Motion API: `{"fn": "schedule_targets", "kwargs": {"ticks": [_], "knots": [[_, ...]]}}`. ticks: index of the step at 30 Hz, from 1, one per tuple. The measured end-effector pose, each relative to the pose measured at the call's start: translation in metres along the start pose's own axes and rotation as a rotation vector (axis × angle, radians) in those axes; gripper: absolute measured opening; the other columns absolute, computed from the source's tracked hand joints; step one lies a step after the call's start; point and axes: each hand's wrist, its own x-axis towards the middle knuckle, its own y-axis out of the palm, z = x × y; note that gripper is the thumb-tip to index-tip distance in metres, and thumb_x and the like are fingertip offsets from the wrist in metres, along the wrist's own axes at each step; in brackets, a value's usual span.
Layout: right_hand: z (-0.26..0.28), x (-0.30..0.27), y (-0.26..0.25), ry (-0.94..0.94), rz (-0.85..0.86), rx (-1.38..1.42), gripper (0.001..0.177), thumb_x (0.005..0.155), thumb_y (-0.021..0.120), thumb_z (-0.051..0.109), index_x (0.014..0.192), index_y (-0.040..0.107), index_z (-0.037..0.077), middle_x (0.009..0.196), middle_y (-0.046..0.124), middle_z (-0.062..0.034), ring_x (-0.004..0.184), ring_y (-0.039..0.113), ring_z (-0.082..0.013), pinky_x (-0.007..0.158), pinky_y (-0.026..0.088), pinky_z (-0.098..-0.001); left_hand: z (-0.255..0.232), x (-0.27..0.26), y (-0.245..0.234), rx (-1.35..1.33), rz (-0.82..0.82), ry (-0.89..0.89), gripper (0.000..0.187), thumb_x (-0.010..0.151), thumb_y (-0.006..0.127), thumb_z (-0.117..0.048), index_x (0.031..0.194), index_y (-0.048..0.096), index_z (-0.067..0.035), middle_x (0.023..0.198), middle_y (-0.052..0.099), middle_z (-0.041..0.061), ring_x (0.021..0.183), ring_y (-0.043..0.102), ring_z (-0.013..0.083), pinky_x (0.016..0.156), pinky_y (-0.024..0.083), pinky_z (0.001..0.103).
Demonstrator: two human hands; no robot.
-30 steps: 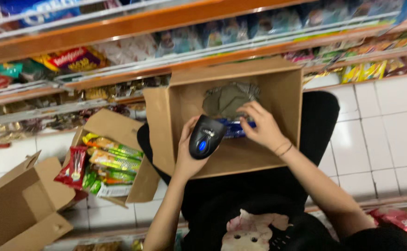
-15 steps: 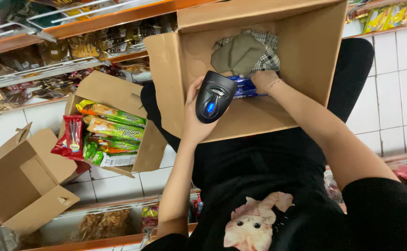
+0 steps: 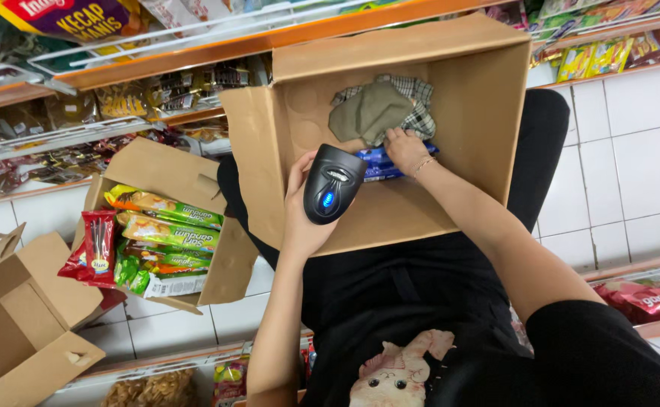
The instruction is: The person sits on the floor in a store aisle, taking packaged snacks like Oreo cookies and Sari Gandum crackers from a cardboard box. They use a handheld barcode scanner to scan each item before placing it on the metal wire shelves.
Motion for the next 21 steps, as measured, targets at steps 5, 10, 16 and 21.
{"fn": "schedule_targets", "kwargs": {"ticks": [5,10,16,21], "knots": [[-0.018,-0.009,-0.080,0.045,0.253,0.493,0.068,0.069,0.089,0.032,0.120,0.057,0.001,0.104,0.069,-0.0216,0.097,0.068,-0.0381,0.084,0.056,-0.0470,0.002,0.002,-0.005,0.017,0.004,0.065,0.042,0.075,0.088,-0.008,0.113,0.071,-0.001,0.143,0.053,0.013,0.126,0.062,0.0286,0.103,0.051,0.037],[-0.020,-0.044,-0.177,-0.012,0.381,1.222,0.058,0.079,0.075,0.021,0.127,0.052,-0.001,0.089,0.072,-0.0157,0.064,0.070,-0.0239,0.059,0.059,-0.0387,0.000,0.005,-0.006,-0.064,0.034,-0.027,0.044,0.076,0.089,-0.010,0.113,0.068,0.002,0.132,0.057,0.012,0.120,0.063,0.0221,0.102,0.051,0.034],[-0.026,-0.110,-0.229,-0.248,0.675,2.362,0.071,0.096,0.065,0.029,0.152,0.037,-0.004,0.098,0.061,-0.0139,0.061,0.063,-0.0178,0.051,0.053,-0.0283,-0.008,0.008,-0.027,-0.153,0.055,-0.272,0.048,0.079,0.090,-0.018,0.117,0.068,0.000,0.108,0.075,0.010,0.096,0.072,0.0150,0.089,0.058,0.030],[-0.019,-0.135,-0.219,-0.352,0.676,2.714,0.074,0.105,0.048,0.054,0.146,0.038,-0.006,0.096,0.062,-0.0189,0.052,0.060,-0.0220,0.042,0.049,-0.0295,-0.065,0.010,-0.028,-0.036,0.161,-0.138,0.048,0.074,0.088,-0.018,0.112,0.066,0.001,0.102,0.073,0.009,0.091,0.071,0.0152,0.083,0.057,0.029]]}}
